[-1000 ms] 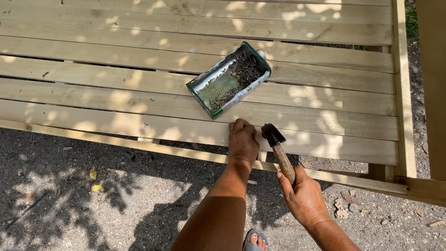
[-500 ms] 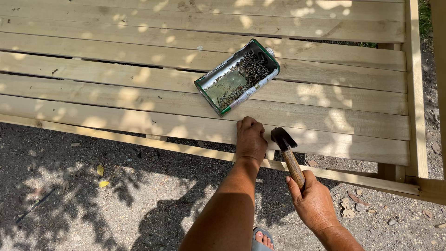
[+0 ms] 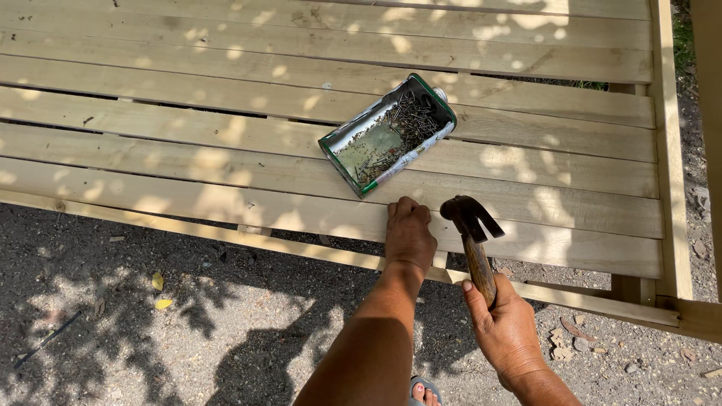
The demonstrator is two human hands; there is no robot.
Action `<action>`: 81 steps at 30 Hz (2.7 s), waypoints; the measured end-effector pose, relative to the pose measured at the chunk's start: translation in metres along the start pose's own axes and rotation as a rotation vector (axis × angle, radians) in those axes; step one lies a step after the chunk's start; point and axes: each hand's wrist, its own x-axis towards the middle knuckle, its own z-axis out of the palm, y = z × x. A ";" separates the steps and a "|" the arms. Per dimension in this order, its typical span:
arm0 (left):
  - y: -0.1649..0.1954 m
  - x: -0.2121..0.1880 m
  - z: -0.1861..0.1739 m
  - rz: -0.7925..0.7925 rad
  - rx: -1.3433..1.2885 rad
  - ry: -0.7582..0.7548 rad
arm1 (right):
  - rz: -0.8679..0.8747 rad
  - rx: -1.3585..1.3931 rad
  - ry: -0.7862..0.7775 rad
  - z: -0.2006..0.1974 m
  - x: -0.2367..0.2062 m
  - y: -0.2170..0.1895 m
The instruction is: The person repeatedly picks nails from a metal tin and hammers them into a wooden slatted surface. The person uses a claw hammer to drive each nail into the wood, working along the slats.
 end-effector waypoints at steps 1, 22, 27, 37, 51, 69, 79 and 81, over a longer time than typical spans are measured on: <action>0.001 0.000 -0.002 -0.003 0.032 -0.026 | -0.031 0.075 0.017 0.002 -0.001 -0.003; -0.023 0.131 -0.062 -0.050 0.053 -0.184 | -0.136 0.272 0.070 0.014 0.055 -0.097; -0.022 0.138 -0.051 0.105 0.131 -0.414 | -0.059 0.287 0.098 0.016 0.069 -0.103; -0.008 0.136 -0.071 0.194 0.201 -0.423 | -0.044 0.372 0.094 0.015 0.070 -0.115; -0.031 0.142 -0.048 0.057 0.037 -0.154 | -0.018 0.386 0.069 -0.019 0.066 -0.067; -0.035 0.109 -0.046 -0.398 -0.177 0.527 | -0.087 0.287 0.003 -0.065 0.060 -0.012; -0.028 0.095 -0.058 -0.568 -0.281 0.531 | -0.115 0.270 -0.030 -0.077 0.061 0.010; -0.029 0.102 -0.056 -0.393 -0.155 0.695 | -0.146 0.234 -0.008 -0.079 0.062 0.013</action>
